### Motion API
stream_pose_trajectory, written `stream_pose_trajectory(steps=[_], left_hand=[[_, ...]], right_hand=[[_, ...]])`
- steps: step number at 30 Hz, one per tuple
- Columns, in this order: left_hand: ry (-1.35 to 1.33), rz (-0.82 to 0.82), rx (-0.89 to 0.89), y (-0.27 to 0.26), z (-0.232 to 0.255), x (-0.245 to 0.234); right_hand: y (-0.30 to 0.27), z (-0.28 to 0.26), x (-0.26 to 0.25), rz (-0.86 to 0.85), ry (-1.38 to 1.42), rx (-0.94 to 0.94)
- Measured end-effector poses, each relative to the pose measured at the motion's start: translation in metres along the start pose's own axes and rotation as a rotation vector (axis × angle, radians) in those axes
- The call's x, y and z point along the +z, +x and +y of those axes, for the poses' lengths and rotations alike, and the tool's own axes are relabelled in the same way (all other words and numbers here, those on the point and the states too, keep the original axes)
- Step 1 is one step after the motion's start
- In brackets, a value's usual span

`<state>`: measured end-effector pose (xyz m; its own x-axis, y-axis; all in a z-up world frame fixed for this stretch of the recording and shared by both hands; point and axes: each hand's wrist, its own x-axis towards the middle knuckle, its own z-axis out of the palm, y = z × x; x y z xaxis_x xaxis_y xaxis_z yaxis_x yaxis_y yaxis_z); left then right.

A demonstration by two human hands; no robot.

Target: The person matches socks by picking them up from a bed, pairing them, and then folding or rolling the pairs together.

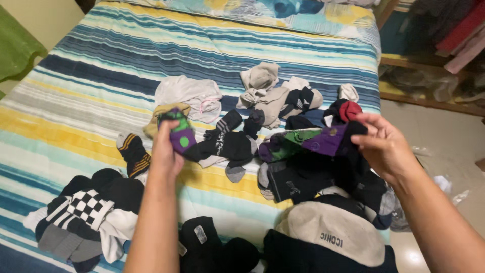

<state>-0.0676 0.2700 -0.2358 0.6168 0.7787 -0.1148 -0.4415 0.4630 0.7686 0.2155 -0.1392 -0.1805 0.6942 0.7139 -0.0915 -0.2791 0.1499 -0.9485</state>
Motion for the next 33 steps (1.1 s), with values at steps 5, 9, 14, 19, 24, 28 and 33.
stream_pose_trajectory(steps=[5,9,14,19,24,28,33], left_hand=[[0.005,-0.325,-0.048,-0.060,0.073,0.120],[0.051,-0.604,-0.130,-0.090,0.068,0.140],[1.035,-0.421,-0.240,-0.061,-0.007,0.071],[1.346,-0.470,0.383,-0.085,-0.107,0.066],[1.297,-0.770,0.470,-0.102,-0.171,0.163],[1.581,-0.937,0.338,-0.093,-0.178,0.201],[1.103,-0.722,0.628,-0.082,-0.108,0.217]], right_hand=[[-0.006,-0.033,0.031,0.014,0.186,-0.208],[-0.013,-0.050,0.031,0.056,0.186,-0.374],[-0.030,-0.056,-0.002,0.210,0.104,-0.462],[-0.033,-0.053,-0.015,0.181,0.001,-0.376],[-0.027,-0.049,-0.014,0.171,-0.185,-0.262],[-0.040,-0.059,-0.028,0.231,-0.450,-0.325],[-0.077,-0.109,-0.023,0.023,-0.870,-0.651]])
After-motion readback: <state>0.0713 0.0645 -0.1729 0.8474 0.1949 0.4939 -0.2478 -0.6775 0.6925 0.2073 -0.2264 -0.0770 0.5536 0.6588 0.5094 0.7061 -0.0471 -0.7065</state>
